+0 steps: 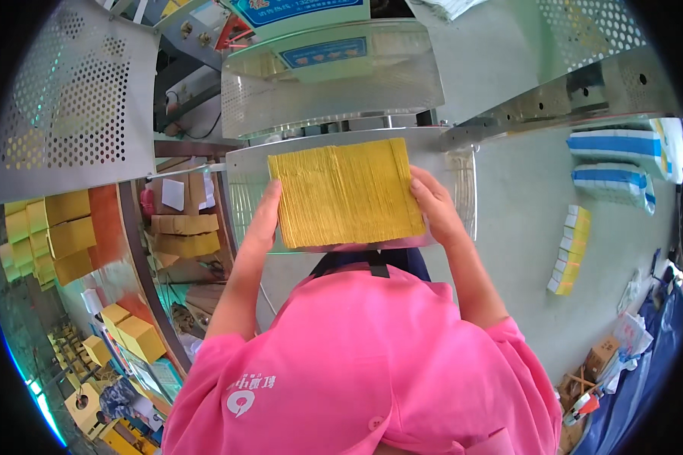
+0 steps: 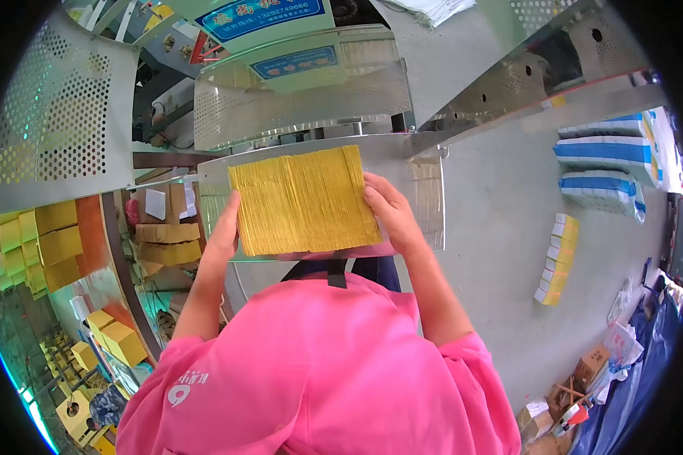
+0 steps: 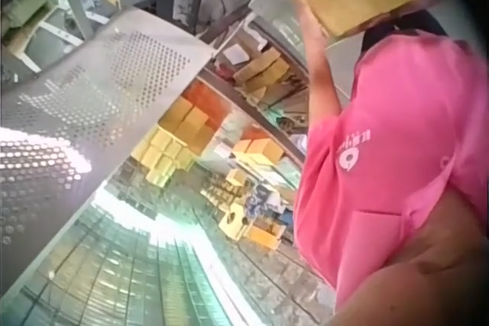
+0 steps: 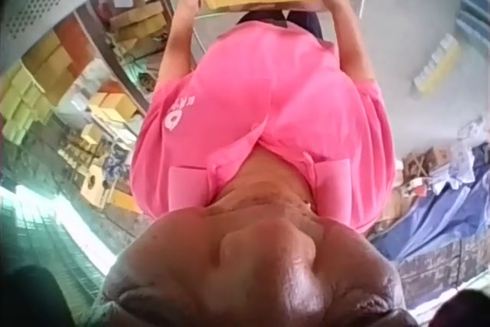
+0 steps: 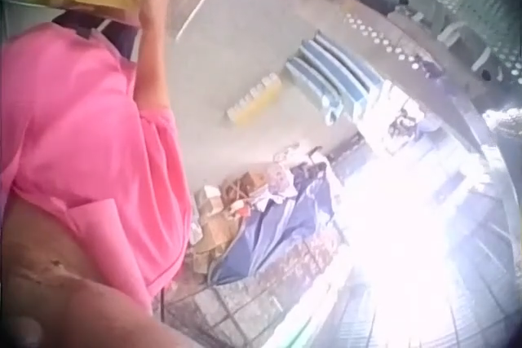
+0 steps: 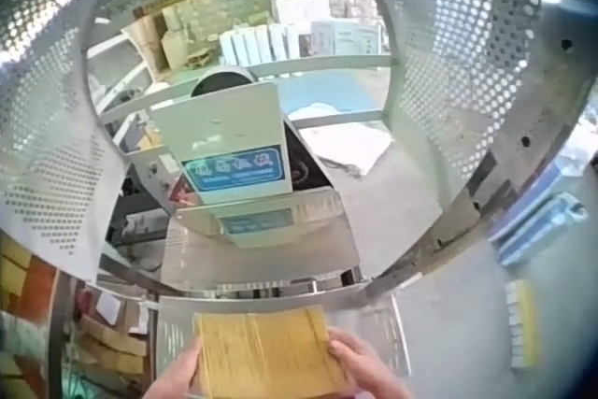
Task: The recorder bundles yellow paper stacks using a strapping machine, weighs them, and organizes them on a table.
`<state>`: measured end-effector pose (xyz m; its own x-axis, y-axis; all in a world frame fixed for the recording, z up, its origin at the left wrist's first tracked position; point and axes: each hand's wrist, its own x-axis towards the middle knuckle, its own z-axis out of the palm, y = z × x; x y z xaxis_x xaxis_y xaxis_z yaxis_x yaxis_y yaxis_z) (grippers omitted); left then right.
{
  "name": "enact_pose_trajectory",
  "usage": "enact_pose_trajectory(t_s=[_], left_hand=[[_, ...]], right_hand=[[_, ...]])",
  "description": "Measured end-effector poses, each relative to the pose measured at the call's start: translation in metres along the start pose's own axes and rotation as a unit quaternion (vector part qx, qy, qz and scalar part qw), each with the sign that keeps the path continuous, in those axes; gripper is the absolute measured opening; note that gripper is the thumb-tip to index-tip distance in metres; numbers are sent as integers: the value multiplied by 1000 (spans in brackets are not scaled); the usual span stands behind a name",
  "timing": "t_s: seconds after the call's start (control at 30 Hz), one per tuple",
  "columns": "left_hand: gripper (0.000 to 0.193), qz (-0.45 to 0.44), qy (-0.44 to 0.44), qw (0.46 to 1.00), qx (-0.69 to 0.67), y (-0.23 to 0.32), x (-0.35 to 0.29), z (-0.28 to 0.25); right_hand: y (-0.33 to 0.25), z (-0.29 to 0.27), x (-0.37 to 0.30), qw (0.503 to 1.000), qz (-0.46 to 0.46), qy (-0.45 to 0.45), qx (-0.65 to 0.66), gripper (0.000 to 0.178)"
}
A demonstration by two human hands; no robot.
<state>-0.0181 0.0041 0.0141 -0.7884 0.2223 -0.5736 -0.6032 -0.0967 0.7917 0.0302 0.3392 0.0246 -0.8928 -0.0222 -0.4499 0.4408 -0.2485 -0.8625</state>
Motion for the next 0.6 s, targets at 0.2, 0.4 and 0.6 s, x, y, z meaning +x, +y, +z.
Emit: enact_pose_trajectory(t_s=[0.2,0.4,0.6], left_hand=[[55,58,37,998,4,14,-6,14],[47,276,22,943,183,-18,-14,28],[32,287,-2,936,202,-24,5,28]], right_hand=[[-12,-2,12,996,-64,-59,13,43],[-19,-6,31,975,-110,-73,179,25],[3,-5,38,982,-110,-8,151,19]])
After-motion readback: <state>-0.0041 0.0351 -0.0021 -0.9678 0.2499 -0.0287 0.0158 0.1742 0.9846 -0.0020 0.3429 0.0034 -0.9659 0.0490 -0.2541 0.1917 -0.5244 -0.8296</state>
